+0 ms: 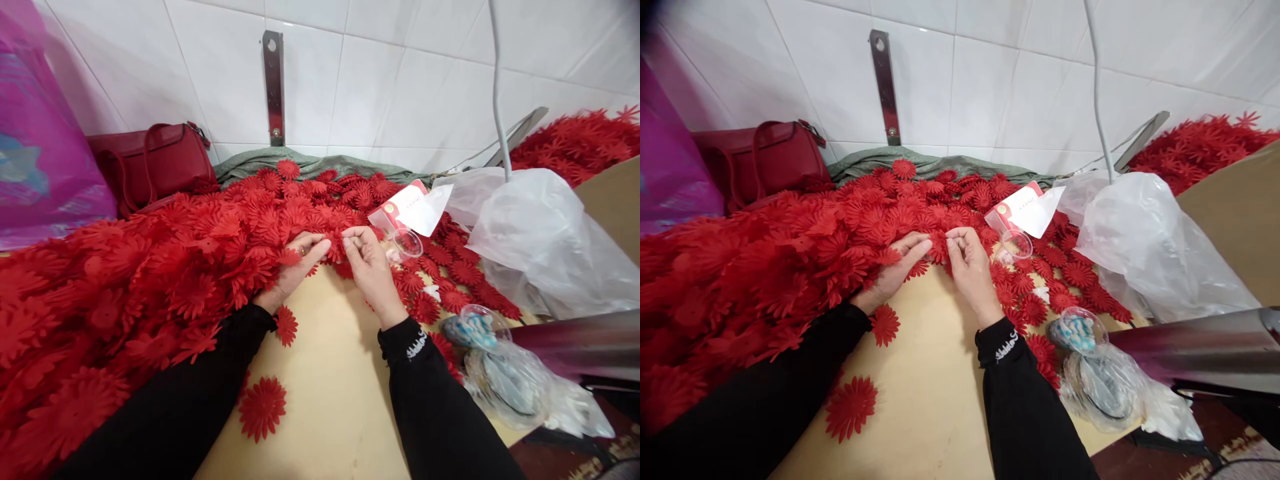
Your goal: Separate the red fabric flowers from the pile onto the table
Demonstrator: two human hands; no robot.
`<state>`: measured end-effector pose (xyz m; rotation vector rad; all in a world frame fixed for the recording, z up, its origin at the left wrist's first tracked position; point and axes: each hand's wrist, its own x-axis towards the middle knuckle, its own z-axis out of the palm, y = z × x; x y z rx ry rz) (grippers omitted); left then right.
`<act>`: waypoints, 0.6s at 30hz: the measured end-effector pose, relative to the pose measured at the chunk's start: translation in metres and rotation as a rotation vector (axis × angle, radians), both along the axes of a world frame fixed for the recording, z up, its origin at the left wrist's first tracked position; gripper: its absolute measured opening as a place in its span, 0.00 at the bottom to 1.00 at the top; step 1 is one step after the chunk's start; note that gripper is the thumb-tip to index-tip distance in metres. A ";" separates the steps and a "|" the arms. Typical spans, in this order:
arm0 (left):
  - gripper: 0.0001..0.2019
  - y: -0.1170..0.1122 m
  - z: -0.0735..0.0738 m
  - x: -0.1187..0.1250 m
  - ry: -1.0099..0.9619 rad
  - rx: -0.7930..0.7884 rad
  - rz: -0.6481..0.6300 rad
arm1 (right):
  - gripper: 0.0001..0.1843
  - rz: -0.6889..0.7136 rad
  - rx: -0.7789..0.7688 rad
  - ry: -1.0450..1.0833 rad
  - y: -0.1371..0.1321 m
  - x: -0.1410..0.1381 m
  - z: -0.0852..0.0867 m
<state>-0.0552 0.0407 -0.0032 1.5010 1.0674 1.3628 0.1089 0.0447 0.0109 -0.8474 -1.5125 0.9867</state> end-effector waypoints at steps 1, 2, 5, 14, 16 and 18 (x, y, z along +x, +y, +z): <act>0.11 -0.001 0.002 0.001 0.037 0.012 0.005 | 0.09 -0.043 0.036 -0.052 -0.002 -0.001 0.001; 0.10 -0.002 0.004 0.002 0.051 0.014 0.007 | 0.09 -0.093 0.059 -0.094 -0.004 -0.002 0.001; 0.13 -0.001 0.003 0.002 -0.011 -0.041 0.037 | 0.14 -0.194 0.039 -0.133 -0.007 -0.003 0.003; 0.17 0.003 -0.004 -0.002 -0.094 -0.059 0.060 | 0.05 -0.222 0.311 -0.253 -0.006 -0.003 0.008; 0.18 0.003 -0.003 -0.002 -0.090 -0.051 0.063 | 0.03 -0.177 0.279 -0.250 -0.004 -0.004 0.006; 0.19 0.002 -0.002 -0.002 -0.077 -0.045 0.070 | 0.03 -0.123 0.211 -0.218 -0.002 -0.004 0.002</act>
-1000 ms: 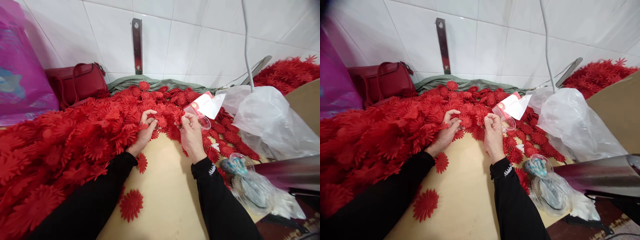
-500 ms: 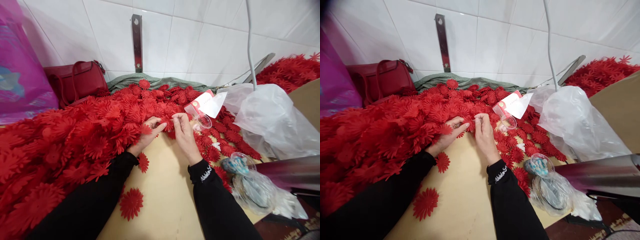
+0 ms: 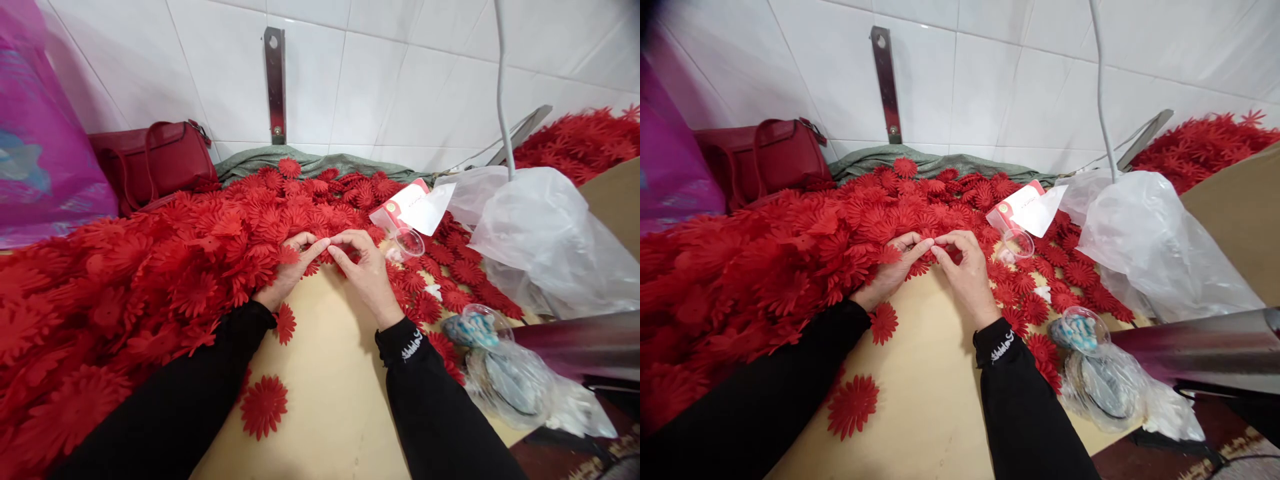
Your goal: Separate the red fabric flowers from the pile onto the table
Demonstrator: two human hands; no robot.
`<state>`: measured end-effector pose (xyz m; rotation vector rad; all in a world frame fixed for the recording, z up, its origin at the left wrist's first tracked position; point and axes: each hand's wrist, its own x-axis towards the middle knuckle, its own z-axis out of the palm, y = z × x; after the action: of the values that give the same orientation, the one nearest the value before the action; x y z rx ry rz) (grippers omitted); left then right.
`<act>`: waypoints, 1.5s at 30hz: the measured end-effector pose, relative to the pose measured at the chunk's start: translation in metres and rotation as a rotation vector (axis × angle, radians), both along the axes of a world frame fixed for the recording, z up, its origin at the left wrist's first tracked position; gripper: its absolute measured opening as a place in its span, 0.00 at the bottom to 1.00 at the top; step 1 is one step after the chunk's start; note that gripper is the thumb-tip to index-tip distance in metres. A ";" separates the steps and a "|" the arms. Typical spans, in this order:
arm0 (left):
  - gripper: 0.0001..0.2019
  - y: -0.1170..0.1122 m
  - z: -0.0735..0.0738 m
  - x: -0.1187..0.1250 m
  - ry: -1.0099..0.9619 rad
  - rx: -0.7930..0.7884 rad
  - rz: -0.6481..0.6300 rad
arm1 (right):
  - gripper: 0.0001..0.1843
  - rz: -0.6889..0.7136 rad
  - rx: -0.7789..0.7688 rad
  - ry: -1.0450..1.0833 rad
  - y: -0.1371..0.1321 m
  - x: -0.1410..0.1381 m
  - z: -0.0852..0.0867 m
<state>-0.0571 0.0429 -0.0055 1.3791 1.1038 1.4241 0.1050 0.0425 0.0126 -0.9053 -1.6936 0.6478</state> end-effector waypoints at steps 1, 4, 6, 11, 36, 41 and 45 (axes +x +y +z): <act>0.19 0.000 0.000 0.000 0.007 -0.003 -0.001 | 0.03 0.024 -0.040 0.023 0.001 0.000 -0.002; 0.17 0.000 0.001 0.001 0.026 -0.014 -0.034 | 0.06 0.050 -0.155 0.129 0.004 0.002 -0.009; 0.15 -0.001 0.001 0.002 0.050 0.004 -0.058 | 0.07 0.030 -0.215 0.222 0.007 0.004 -0.013; 0.13 -0.001 0.000 0.004 0.011 -0.026 -0.051 | 0.09 -0.157 -0.218 0.399 0.015 0.011 -0.016; 0.17 -0.001 0.000 0.005 -0.112 -0.080 -0.076 | 0.04 -0.103 0.058 0.070 -0.004 -0.004 -0.002; 0.18 0.001 -0.004 0.002 -0.087 -0.056 -0.076 | 0.04 -0.089 0.134 -0.020 -0.008 -0.005 0.004; 0.21 0.005 -0.008 0.001 -0.082 -0.043 -0.030 | 0.02 -0.038 0.038 0.023 -0.005 -0.005 0.002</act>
<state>-0.0564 0.0475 -0.0132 1.2901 1.0511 1.4147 0.0995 0.0372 0.0148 -0.8982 -1.6590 0.5968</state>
